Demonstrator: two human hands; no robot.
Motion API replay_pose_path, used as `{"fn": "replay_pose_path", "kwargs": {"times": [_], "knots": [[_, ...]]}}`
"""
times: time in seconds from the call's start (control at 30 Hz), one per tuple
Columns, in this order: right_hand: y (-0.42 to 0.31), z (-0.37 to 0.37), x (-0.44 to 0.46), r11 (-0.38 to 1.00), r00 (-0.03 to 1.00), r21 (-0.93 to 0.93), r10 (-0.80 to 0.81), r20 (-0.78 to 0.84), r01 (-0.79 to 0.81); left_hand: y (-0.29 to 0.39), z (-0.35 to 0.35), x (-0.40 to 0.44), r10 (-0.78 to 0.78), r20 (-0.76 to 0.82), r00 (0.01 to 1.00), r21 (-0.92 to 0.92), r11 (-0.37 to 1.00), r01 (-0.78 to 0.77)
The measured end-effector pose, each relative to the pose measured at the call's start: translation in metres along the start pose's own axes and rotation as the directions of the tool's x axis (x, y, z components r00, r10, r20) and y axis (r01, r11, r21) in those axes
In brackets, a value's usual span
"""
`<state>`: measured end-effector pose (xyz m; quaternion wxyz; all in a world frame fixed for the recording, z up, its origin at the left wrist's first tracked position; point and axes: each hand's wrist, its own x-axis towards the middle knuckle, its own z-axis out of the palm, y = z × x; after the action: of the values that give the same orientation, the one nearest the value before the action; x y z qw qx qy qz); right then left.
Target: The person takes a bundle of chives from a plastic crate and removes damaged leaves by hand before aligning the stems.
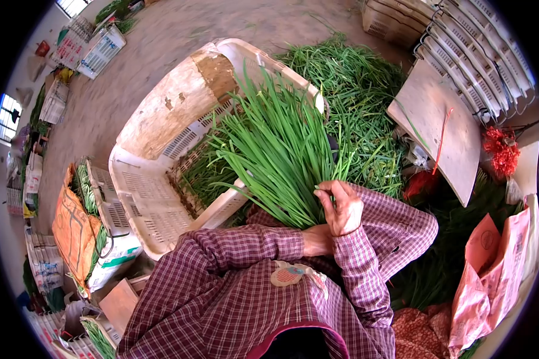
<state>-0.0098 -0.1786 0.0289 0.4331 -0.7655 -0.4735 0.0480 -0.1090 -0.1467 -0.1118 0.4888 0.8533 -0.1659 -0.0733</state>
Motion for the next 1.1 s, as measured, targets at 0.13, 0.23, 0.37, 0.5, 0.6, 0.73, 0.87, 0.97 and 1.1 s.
{"fn": "replay_pose_path", "kwargs": {"times": [0.13,0.23,0.37,0.5,0.6,0.73,0.87,0.97,1.1], "knots": [[0.002,0.001,-0.028,0.918,0.979,0.341,0.185,0.082,-0.202,0.042,-0.030,0.009,-0.202,0.031,0.979,-0.440,0.877,0.194],[0.018,0.006,-0.043,0.465,0.844,0.720,0.422,0.331,-0.516,0.005,0.008,0.015,0.012,0.061,0.998,-0.450,0.893,0.017],[0.045,0.005,-0.056,0.176,0.773,0.811,0.468,0.429,-0.557,0.029,-0.011,0.022,-0.077,0.061,0.995,-0.676,0.731,0.098],[0.014,-0.027,-0.033,-0.199,0.832,0.877,0.281,0.479,-0.437,0.045,-0.026,0.025,-0.213,0.002,0.977,-0.479,0.858,0.188],[-0.007,-0.055,-0.002,-0.157,0.932,0.953,0.221,0.288,-0.258,0.030,-0.009,0.030,0.072,0.287,0.955,0.818,0.501,-0.283],[0.032,-0.068,0.031,0.817,0.924,0.439,0.369,0.099,-0.373,0.012,0.009,0.028,0.176,0.216,0.960,0.858,0.435,-0.273],[0.010,-0.046,0.064,0.995,0.995,0.023,0.100,-0.011,-0.100,0.014,0.013,0.029,0.262,0.172,0.950,0.902,0.347,-0.259],[-0.010,-0.022,0.099,0.992,0.993,0.056,-0.106,-0.060,0.109,0.017,0.015,0.032,0.147,0.244,0.959,0.862,0.420,-0.284],[-0.034,0.003,0.139,0.963,0.963,-0.047,-0.266,-0.047,0.264,-0.015,0.052,0.038,0.288,0.097,0.953,0.986,0.101,-0.131]]}}
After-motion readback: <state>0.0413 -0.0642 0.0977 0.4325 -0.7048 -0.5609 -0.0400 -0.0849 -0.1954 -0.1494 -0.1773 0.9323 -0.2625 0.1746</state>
